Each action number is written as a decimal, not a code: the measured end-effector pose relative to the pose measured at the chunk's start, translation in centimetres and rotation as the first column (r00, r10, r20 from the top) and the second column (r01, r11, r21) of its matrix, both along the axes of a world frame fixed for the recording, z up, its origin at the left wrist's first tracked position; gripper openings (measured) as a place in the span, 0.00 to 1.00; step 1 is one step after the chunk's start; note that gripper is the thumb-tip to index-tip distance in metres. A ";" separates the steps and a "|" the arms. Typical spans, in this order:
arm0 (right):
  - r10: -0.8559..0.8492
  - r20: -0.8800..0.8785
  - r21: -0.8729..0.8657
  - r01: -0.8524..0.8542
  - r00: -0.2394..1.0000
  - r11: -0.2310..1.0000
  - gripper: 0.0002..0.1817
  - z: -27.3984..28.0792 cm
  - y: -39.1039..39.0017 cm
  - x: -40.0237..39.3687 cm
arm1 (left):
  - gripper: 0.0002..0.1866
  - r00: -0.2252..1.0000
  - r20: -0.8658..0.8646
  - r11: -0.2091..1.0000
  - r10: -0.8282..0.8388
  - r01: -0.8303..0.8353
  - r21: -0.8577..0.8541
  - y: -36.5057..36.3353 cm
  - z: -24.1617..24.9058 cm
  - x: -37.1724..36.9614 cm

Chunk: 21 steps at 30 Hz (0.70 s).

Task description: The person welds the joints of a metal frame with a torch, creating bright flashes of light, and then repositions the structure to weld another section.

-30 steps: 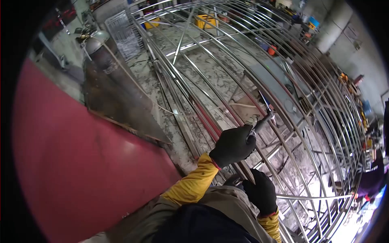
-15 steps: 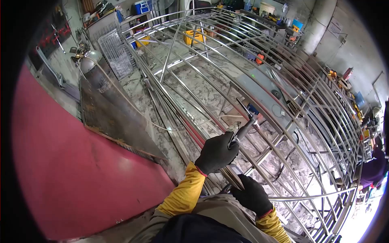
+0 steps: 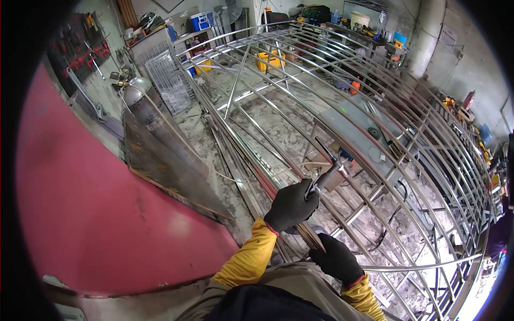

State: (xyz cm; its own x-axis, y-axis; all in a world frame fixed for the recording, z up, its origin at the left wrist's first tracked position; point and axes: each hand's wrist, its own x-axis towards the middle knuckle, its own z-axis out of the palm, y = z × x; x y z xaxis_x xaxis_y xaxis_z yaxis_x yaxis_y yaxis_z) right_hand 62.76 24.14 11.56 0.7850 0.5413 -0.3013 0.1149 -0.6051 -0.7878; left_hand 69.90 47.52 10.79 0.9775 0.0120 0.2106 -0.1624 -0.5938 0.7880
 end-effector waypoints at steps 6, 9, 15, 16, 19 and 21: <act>-0.002 0.059 0.041 0.000 0.998 0.999 0.24 -0.5 -0.3 -0.2 | 0.14 0.999 0.039 0.999 0.000 -0.002 0.039 0.0 0.0 -0.1; -0.009 0.011 0.054 0.008 1.000 0.998 0.23 -1.0 -0.4 0.0 | 0.14 1.000 0.008 0.999 0.000 0.000 0.041 0.1 0.0 -0.1; -0.018 0.015 0.025 0.018 1.000 1.000 0.23 0.4 0.0 0.0 | 0.15 1.000 -0.004 1.000 0.003 -0.003 -0.011 0.0 0.3 -0.2; -0.018 0.013 0.025 0.018 1.000 1.000 0.23 0.3 0.0 0.0 | 0.15 1.000 -0.006 1.000 0.002 -0.002 -0.019 0.0 0.4 -0.2; -0.007 0.064 0.053 0.004 0.998 0.999 0.23 0.2 0.0 0.0 | 0.14 1.000 0.001 1.000 0.000 0.000 -0.026 0.1 0.1 -0.2; -0.020 0.067 0.037 0.018 0.998 0.999 0.22 0.2 0.1 0.0 | 0.14 1.000 0.011 1.000 0.001 0.000 -0.024 0.1 -0.1 -0.2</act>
